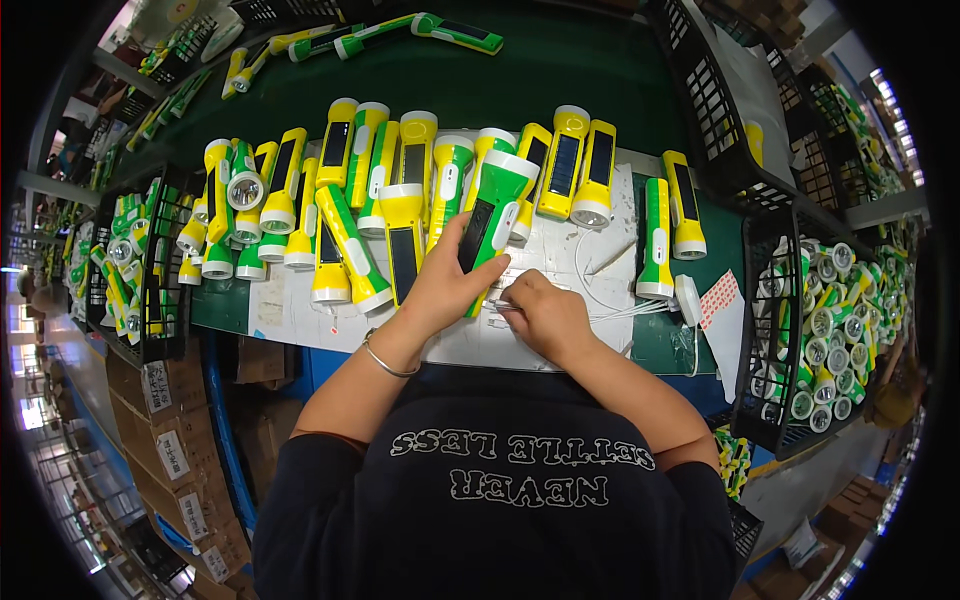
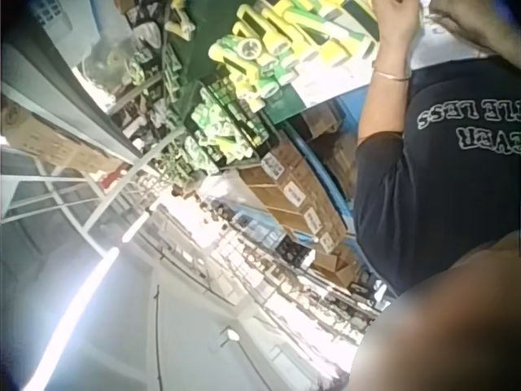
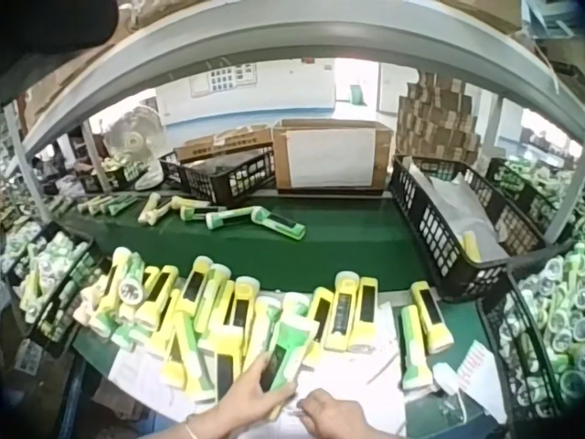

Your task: Inspecting and arranging solar-powered flashlights at an assembly line workbench.

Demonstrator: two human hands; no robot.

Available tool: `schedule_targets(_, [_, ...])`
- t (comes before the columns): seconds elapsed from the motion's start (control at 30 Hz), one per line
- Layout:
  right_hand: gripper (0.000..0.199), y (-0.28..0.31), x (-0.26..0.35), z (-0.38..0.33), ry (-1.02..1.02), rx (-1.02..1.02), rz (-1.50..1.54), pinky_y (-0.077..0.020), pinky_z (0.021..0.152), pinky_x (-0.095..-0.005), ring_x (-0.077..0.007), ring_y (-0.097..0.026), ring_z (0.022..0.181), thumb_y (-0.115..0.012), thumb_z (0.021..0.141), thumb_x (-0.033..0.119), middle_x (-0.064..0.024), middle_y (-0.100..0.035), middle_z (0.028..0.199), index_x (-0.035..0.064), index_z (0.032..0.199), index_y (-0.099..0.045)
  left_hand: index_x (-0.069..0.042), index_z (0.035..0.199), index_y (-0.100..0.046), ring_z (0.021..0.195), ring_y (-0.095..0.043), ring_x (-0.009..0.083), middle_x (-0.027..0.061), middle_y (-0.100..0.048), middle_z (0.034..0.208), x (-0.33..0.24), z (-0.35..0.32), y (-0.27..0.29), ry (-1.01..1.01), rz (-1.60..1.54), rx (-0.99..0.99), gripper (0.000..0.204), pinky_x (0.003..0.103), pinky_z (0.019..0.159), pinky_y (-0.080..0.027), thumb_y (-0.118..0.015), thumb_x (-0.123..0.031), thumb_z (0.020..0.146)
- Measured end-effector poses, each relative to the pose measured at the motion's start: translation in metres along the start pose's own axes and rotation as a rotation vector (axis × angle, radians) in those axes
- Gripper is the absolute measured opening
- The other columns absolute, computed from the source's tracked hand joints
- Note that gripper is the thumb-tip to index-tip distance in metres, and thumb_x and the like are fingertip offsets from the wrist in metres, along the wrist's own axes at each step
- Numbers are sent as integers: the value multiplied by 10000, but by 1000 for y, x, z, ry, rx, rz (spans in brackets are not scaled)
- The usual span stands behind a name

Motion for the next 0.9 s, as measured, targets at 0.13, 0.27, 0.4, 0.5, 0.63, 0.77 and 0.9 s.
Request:
schedule_targets(0.13, [157,40,-22,1,-211,-63,603,-463,588,-262,-143,-591,655,-659,780,187,-33,-634,739,52,856,-629,67,1242,-347,951,-545,176,164,-559,1075,8,-4,-7,4,-10,75,672,289,824,-444,-702,-231,756])
schedule_targets(0.27, [160,61,-38,11,-366,-46,1026,-414,591,-173,-21,-514,667,-671,796,141,-3,-611,727,-9,833,-628,45,1267,-345,989,-521,156,133,-535,1110,-1,-7,-22,9,10,225,669,276,851,-428,-702,-208,761])
schedule_targets(0.4, [155,60,-47,11,-416,13,1107,-387,562,-172,-28,-496,626,-669,795,144,1,-602,706,-3,824,-632,12,1273,-369,978,-512,127,83,-540,1097,-2,-7,-30,12,-20,313,633,258,845,-421,-695,-189,770])
schedule_targets(0.5, [149,61,-50,8,-470,79,1073,-378,561,-175,-34,-492,618,-667,794,143,-4,-601,698,-1,817,-634,9,1267,-381,970,-511,121,74,-540,1092,0,-7,-32,50,-76,325,621,255,837,-422,-695,-189,769])
schedule_targets(0.63, [127,62,-50,10,-490,60,1111,-412,588,-183,-63,-536,633,-667,792,100,-32,-607,707,-15,825,-623,9,1269,-379,1008,-512,140,108,-535,1126,-6,-6,-31,17,-25,307,628,268,845,-424,-695,-194,766])
schedule_targets(0.77, [130,57,-53,12,-455,-41,1054,-396,570,-178,-50,-514,612,-668,786,115,-17,-602,692,-6,796,-622,6,1262,-385,1006,-540,222,156,-530,1114,-20,-7,-25,-296,347,127,615,307,822,-442,-683,-187,760])
schedule_targets(0.9, [148,54,-53,16,-503,-99,1120,-397,563,-178,-43,-512,613,-668,786,136,-10,-601,683,-3,777,-618,-5,1235,-404,895,-542,342,192,-509,1009,-34,-8,-25,-381,522,18,577,375,742,-462,-663,-153,741])
Point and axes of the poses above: each hand's wrist, its own z-axis towards the middle knuckle, its own y-axis out of the back of the hand, x = y × z, the point moved 6 cm from there along z, towards the middle knuckle
